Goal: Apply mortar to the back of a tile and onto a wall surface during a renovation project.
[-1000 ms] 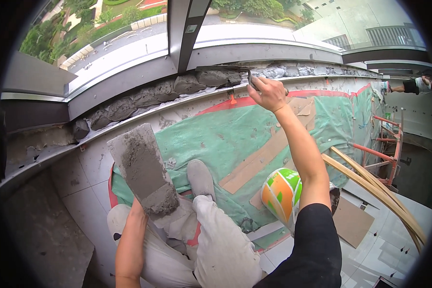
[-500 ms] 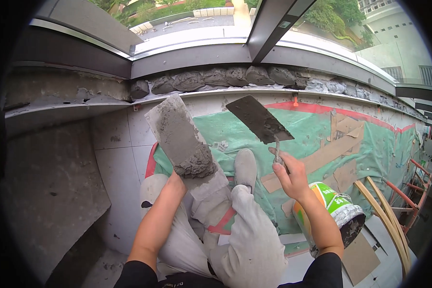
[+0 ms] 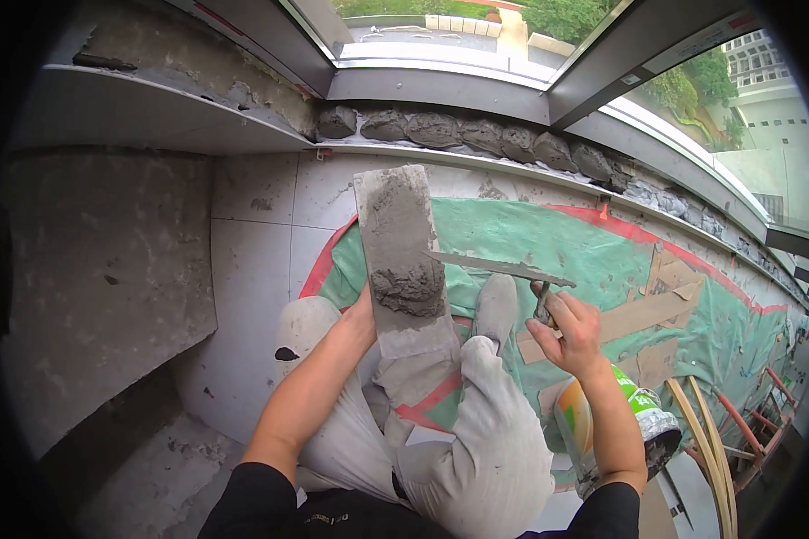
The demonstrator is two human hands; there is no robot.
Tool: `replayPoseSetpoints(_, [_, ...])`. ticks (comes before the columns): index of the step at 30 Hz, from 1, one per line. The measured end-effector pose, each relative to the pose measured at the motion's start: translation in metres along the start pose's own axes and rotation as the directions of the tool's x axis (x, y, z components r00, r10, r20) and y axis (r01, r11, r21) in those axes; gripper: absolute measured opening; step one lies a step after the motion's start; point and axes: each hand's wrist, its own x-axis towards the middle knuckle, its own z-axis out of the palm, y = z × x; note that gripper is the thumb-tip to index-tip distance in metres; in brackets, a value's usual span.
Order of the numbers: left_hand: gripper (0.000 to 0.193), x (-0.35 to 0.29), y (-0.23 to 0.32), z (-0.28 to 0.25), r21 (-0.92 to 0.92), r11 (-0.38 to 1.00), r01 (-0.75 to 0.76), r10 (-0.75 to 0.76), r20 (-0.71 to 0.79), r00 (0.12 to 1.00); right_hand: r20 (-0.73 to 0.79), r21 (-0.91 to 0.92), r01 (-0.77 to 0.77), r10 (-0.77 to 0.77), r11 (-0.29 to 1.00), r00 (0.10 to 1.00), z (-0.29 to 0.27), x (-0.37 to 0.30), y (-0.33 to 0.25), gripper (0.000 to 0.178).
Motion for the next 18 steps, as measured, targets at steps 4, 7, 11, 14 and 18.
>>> replayPoseSetpoints(4, [0.073, -0.007, 0.010, 0.001, 0.139, 0.990, -0.010, 0.017, -0.048, 0.999, 0.036, -0.108, 0.224, -0.221, 0.969, 0.975, -0.014, 0.013, -0.017, 0.035])
replayPoseSetpoints(7, [0.053, -0.005, 0.011, 0.018, 0.145, 0.988, -0.051, 0.058, -0.049, 0.997, 0.094, -0.145, 0.315, -0.304, 0.938, 0.948, -0.024, 0.024, -0.030, 0.035])
replayPoseSetpoints(11, [0.069, -0.017, 0.003, 0.021, 0.095, 0.995, -0.012, 0.007, 0.053, 0.999, 0.239, -0.224, 0.337, -0.284, 0.914, 0.929, -0.015, 0.032, -0.035, 0.038])
replayPoseSetpoints(14, [0.074, -0.017, -0.013, 0.009, 0.110, 0.988, -0.104, 0.098, 0.059, 0.993, 0.171, -0.225, 0.297, -0.262, 0.928, 0.950, 0.007, 0.040, -0.026, 0.038])
replayPoseSetpoints(18, [0.075, -0.028, -0.028, 0.011, 0.275, 0.936, -0.219, 0.212, 0.055, 0.976, 0.043, -0.277, 0.305, -0.305, 0.911, 0.951, 0.019, 0.042, -0.019, 0.035])
